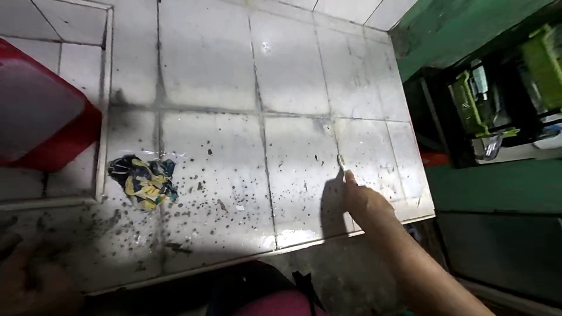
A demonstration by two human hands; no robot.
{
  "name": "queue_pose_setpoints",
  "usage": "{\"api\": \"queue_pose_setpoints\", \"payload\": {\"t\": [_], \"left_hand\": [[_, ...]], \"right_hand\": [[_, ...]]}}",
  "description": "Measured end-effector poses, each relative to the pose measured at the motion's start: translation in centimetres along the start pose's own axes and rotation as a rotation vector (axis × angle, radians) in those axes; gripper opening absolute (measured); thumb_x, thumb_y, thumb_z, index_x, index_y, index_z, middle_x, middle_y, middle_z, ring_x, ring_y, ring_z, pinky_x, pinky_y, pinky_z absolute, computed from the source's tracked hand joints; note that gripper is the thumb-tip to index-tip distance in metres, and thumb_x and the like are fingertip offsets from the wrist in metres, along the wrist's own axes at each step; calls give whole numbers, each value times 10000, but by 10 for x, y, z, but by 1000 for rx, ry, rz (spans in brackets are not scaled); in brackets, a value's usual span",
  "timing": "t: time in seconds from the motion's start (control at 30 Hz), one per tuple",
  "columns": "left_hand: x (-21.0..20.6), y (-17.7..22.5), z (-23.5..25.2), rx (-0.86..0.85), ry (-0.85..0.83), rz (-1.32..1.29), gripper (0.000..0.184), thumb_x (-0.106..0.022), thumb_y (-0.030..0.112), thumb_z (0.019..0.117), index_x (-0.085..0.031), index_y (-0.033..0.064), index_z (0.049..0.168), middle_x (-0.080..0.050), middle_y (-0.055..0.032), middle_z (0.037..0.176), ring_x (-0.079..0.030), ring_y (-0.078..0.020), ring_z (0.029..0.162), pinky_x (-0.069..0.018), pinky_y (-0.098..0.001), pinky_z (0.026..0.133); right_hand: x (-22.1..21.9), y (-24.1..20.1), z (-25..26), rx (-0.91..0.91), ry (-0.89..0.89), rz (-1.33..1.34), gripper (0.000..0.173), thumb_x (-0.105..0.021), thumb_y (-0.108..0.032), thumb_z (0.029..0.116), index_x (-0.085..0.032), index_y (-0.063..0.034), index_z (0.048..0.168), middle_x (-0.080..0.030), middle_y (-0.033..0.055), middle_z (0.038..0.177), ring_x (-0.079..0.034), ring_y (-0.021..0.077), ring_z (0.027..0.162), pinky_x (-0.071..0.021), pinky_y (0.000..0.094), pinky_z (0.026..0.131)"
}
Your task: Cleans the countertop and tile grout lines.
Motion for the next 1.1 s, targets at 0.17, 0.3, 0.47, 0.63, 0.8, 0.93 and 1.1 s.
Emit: {"api": "queue_pose_setpoints", "payload": {"t": [0.17,0.3,0.47,0.63,0.8,0.93,1.1], "left_hand": [[4,12,1,20,-17,-17,366,-432,47,1038,-631,-92,1312,-527,-325,1439,-509,-426,1371,-401,-430,1163],[7,17,-1,13,-16,-15,367,-437,52,1035,-636,-73,1316,-524,-323,1444,-509,-452,1365,-400,-474,1162],[-2,13,-3,67,79,-126,330,-450,57,1054,-662,-101,1250,-567,-330,1386,-548,-429,1324,-417,-473,1149],[0,14,1,59,5,-108,382,-417,131,1070,-636,-70,1309,-533,-325,1433,-491,-470,1370,-373,-545,1163],[3,21,4,45,-7,-107,367,-416,102,1064,-649,-77,1285,-534,-320,1438,-485,-463,1382,-364,-536,1172],[2,19,2,38,16,-118,372,-405,87,1059,-647,-80,1288,-549,-309,1429,-491,-444,1386,-363,-517,1180],[2,23,5,16,42,-101,364,-408,95,1074,-654,-92,1265,-572,-324,1390,-517,-456,1359,-385,-518,1167]], "right_hand": [[59,-37,63,118,120,87,639,-488,-168,1072,-207,-138,1645,-647,310,1237,-644,512,1134,-518,688,869],[46,-26,48,108,123,104,637,-479,-171,1084,-196,-171,1654,-646,304,1252,-637,517,1149,-516,686,883],[-46,11,-46,102,27,186,607,-381,-295,1128,-121,-237,1673,-691,256,1130,-699,452,1009,-556,625,857],[-60,-63,-100,349,56,224,542,-371,-311,1122,-243,-364,1646,-703,131,1208,-724,354,919,-582,553,759],[-58,-9,-74,174,122,236,553,-384,-240,1120,-258,-383,1639,-689,197,1196,-711,418,921,-566,602,768],[-62,1,-74,53,110,222,571,-383,-250,1123,-206,-336,1658,-682,214,1207,-711,425,965,-565,602,804],[-65,-57,-107,321,1,276,599,-412,-209,1109,-222,-401,1644,-667,126,1310,-725,357,944,-584,554,775]]}}
Point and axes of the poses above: each hand's wrist, its own z-axis towards the middle knuckle, its own x-axis out of the back of the hand, y = z × x, the point moved 3 cm from there along z, towards the middle knuckle
